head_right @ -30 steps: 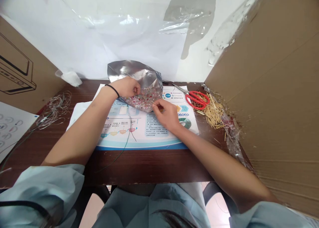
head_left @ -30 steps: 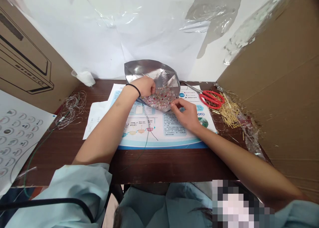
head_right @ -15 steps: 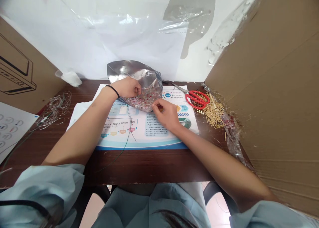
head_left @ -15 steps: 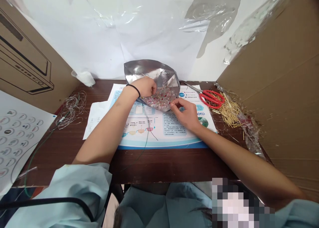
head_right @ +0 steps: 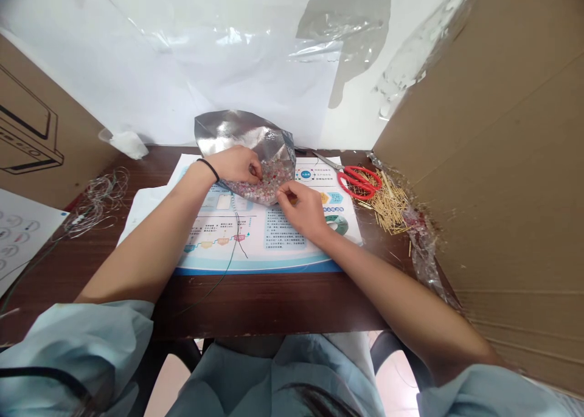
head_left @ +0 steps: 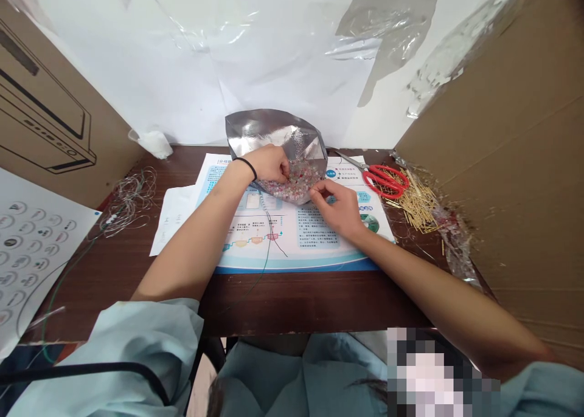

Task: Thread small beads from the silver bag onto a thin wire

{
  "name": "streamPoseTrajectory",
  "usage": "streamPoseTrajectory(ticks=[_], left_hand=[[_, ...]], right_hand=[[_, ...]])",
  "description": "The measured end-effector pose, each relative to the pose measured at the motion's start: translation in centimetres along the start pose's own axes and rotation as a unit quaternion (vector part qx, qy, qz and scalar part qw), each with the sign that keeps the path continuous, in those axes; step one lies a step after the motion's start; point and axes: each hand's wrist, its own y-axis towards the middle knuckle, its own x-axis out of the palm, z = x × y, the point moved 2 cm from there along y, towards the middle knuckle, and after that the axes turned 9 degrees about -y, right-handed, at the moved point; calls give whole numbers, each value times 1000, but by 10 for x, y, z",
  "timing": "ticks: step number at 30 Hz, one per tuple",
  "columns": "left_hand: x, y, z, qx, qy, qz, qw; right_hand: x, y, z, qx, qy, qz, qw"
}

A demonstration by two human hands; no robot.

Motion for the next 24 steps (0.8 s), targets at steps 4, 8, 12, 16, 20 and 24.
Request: streamPoseTrajectory(ticks=[4, 8, 12, 16, 20, 24], left_hand=[[0, 0, -1, 5, -11, 13, 1000], [-8, -8, 1, 3, -121, 49, 991], [-13, -14, 8, 25, -235, 63, 970], [-11, -13, 9, 49, -261, 52, 963], [-11, -13, 9, 47, -258, 45, 964], [-13, -17, 13, 41, -262, 44, 963]], right_hand=[[0, 0, 0, -6, 3, 3, 1000], [-1, 0, -2, 3, -1, 1, 1000], [-1, 0, -2, 8, -4, -2, 1000], [-1, 0, -1, -2, 0, 1, 1000], [0, 0, 0, 0, 2, -1, 1000], [0, 0, -1, -2, 2, 1, 1000]])
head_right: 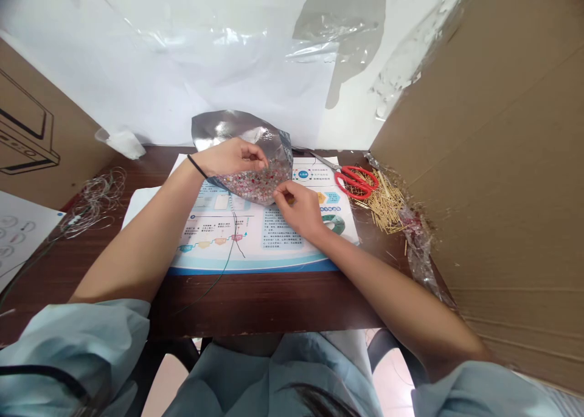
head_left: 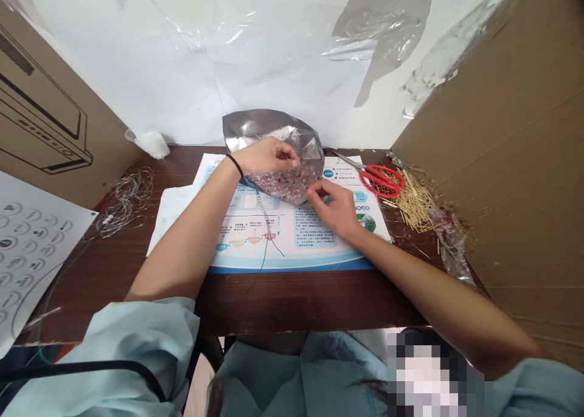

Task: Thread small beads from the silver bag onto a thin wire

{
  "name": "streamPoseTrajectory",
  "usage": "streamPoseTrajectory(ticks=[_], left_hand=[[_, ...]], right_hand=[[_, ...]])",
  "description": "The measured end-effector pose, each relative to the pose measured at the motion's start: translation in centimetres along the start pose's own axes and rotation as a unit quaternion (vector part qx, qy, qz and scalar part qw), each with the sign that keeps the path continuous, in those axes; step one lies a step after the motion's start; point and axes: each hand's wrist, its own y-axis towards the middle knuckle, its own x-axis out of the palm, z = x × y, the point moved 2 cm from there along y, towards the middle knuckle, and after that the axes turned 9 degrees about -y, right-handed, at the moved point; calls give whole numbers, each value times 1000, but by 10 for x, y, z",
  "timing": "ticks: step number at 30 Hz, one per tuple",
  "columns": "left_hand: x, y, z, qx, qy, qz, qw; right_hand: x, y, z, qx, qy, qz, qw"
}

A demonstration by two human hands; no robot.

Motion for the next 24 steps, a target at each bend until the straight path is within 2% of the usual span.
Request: streamPoseTrajectory(ticks=[5, 9, 11, 14, 17, 20, 24], left_hand=[[-3, -1, 2, -48, 75, 46, 995], [-3, 3, -1, -51, 158, 35, 985], [-1, 7, -3, -34, 168, 43, 984], [8, 14, -6, 41, 154, 55, 986], [21, 20, -10, 102, 163, 16, 981], [27, 23, -16, 96, 215, -2, 972], [22, 22, -18, 54, 266, 8, 962]], right_hand=[[0, 0, -1, 4, -3, -1, 1000], [-1, 0, -1, -2, 3, -2, 1000], [-1, 0, -1, -4, 3, -3, 1000], [-1, 0, -1, 1, 2, -2, 1000], [-1, -1, -1, -1, 3, 1, 1000], [0, -1, -1, -9, 5, 3, 1000], [0, -1, 0, -9, 3, 2, 1000]])
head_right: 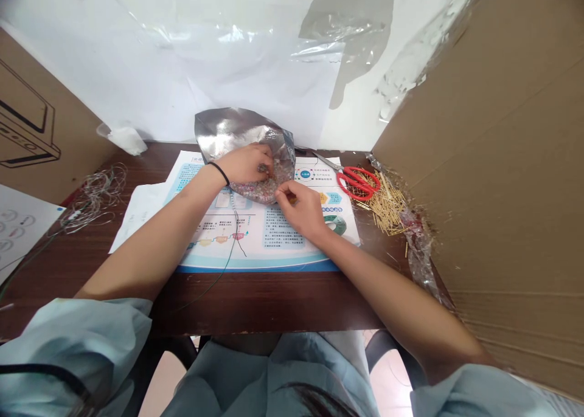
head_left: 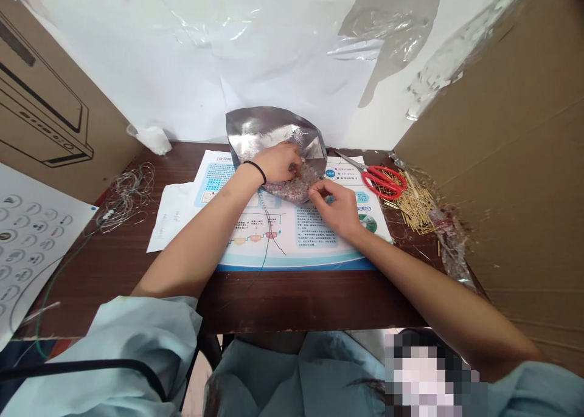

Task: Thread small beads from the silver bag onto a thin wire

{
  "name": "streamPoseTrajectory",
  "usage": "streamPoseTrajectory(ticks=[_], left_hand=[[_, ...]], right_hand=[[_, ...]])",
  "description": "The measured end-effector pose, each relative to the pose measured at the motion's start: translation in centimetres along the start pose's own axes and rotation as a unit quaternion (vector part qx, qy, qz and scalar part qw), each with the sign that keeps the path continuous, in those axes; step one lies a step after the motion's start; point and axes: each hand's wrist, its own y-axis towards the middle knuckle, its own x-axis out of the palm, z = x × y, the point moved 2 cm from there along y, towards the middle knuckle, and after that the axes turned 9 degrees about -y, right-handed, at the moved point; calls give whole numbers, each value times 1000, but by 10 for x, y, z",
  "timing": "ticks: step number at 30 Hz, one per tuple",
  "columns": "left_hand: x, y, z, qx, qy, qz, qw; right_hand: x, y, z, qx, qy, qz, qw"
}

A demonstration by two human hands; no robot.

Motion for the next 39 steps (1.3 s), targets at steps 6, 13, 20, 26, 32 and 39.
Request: streamPoseTrajectory(ticks=[6, 13, 20, 26, 32, 39], left_hand=[[-15, -7, -2, -109, 57, -23, 992], [-25, -13, -5, -179, 59, -19, 982], [-30, -16, 1, -190, 45, -31, 980], [-22, -10, -1, -121, 16, -22, 992], [-7, -3, 9, -92, -6, -7, 996], [-6, -3, 4, -118, 11, -9, 993]], right_hand=[[0, 1, 0, 2, -4, 2, 1000], [1, 0, 3, 8, 17, 19, 1000], [-3, 1, 7, 39, 35, 92, 994], [-1, 2, 15, 85, 56, 117, 988], [0, 2, 17, 72, 66, 120, 988], [-1, 2, 15, 60, 67, 110, 990]])
